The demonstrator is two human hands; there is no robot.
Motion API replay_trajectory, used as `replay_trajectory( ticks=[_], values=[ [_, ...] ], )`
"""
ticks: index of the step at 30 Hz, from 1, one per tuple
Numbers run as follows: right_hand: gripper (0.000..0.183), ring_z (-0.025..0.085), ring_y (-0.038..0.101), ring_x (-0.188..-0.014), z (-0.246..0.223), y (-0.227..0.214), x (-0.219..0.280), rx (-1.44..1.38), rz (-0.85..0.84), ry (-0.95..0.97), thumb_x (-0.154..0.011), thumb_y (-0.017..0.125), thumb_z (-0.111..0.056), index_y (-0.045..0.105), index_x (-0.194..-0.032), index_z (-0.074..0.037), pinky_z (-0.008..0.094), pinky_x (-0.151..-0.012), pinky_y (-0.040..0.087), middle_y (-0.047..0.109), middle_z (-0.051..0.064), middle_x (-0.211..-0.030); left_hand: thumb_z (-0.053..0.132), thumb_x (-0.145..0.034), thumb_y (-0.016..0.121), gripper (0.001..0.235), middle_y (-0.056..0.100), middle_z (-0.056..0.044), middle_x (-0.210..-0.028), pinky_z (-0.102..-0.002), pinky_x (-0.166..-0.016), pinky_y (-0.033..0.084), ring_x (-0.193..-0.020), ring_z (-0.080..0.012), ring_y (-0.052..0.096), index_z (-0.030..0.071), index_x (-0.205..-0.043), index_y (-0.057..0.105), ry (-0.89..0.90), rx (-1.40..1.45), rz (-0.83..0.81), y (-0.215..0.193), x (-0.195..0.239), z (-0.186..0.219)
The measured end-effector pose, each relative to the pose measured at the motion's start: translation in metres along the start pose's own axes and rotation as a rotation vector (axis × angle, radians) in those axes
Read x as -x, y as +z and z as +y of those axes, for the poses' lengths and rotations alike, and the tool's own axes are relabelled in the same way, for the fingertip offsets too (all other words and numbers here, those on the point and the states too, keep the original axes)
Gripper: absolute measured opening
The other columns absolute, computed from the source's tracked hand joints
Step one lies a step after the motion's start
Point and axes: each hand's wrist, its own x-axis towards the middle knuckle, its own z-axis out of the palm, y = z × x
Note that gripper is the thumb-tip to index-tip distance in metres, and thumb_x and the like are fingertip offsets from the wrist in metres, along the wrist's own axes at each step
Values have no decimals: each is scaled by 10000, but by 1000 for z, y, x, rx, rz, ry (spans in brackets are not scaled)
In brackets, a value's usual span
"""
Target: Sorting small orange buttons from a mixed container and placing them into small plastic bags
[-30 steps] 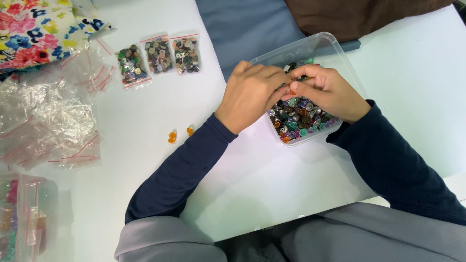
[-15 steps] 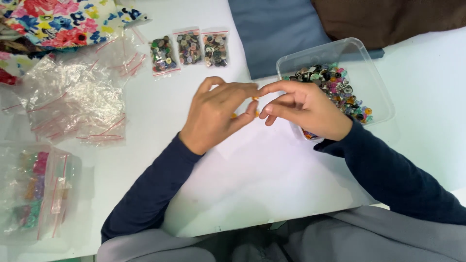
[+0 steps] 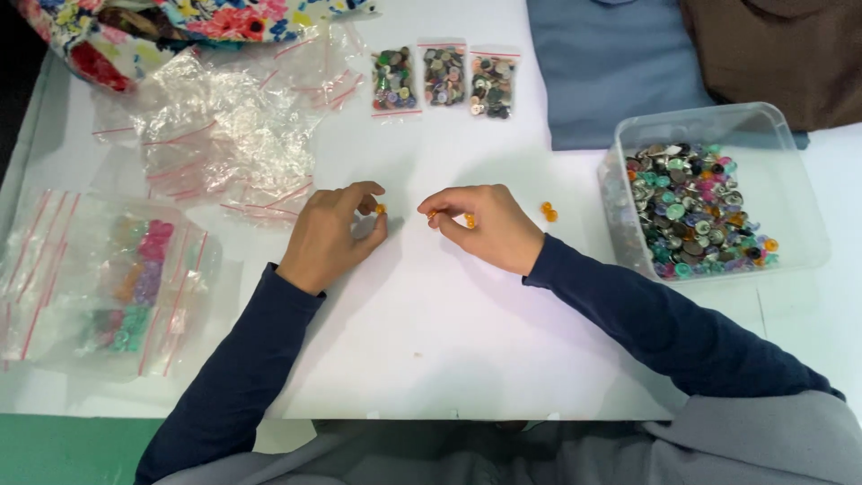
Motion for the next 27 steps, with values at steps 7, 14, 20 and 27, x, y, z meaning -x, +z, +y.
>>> replay_trajectory(
  ticks=[7,14,20,27],
  values=[
    [156,213,752,-894,27,51,-31,619,41,-215,-971,650,-175,692,-1118,-149,472,-1140,358,780,61,-934,226,-890,743,138,727,-77,-845,-404,-833,500,-824,-282,705,115,-971,728,-18,-17,-69,14,21,-18],
    [141,225,688,-1043,30,58,-35,756,18,-252,-974,664,-208,712,-1081,-129,543,-1179,211,761,68,-995,247,-891,746,178,709,-54,-838,-402,-818,480,-842,-268,688,130,-1021,712,-21,-24,-19,24,25,-15],
    [257,226,685,-1049,28,60,-34,782,-6,-189,-963,662,-238,682,-1203,-148,531,-1168,219,755,64,-997,263,-885,765,219,738,-42,-856,-393,-842,470,-849,-244,706,136,-1051,701,-70,-17,-38,24,27,-16],
    [333,266,646,-1134,-4,58,-51,818,-20,-204,-973,641,-317,662,-1268,-163,554,-1144,231,733,88,-1101,389,-897,718,291,727,-74,-950,-452,-863,463,-901,-281,703,150,-1056,669,-51,-138,5,-8,28,-23]
  ],
)
